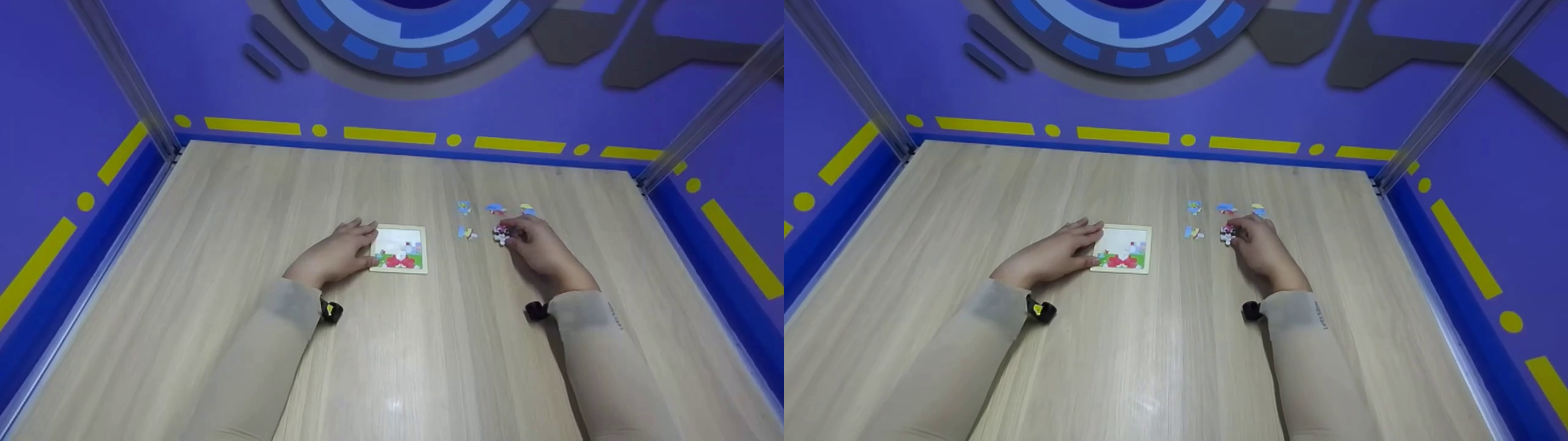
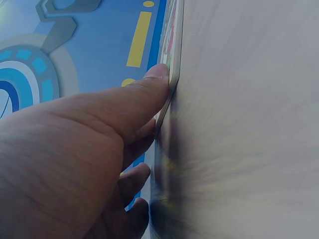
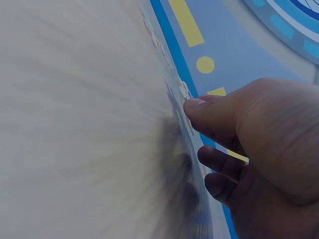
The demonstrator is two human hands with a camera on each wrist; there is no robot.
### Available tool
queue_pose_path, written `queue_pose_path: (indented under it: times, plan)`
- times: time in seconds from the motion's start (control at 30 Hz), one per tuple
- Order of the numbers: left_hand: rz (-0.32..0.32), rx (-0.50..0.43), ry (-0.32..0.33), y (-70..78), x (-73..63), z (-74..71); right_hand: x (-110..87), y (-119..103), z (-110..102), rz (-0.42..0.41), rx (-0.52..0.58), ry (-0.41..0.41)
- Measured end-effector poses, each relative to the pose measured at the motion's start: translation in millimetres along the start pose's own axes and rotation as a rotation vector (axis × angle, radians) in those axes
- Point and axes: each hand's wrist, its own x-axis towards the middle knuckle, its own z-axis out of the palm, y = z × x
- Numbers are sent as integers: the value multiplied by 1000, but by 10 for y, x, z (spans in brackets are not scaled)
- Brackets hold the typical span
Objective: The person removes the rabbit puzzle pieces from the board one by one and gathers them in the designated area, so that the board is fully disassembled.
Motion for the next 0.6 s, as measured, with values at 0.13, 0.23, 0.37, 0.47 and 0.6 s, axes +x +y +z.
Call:
queue_pose_path:
  times: [0.13,0.23,0.37,0.47,0.6]
  plan:
    - [6,1,1,-10,2,0,2,13,10,13,-12,-1]
    - [10,2,0,-14,6,1,-1,20,11,20,-17,-4]
    - [14,5,1,-18,11,5,-5,29,16,29,-24,-6]
    - [18,5,3,-21,12,6,-5,29,21,38,-29,-3]
    - [17,8,2,-21,6,7,-5,30,20,47,-40,-2]
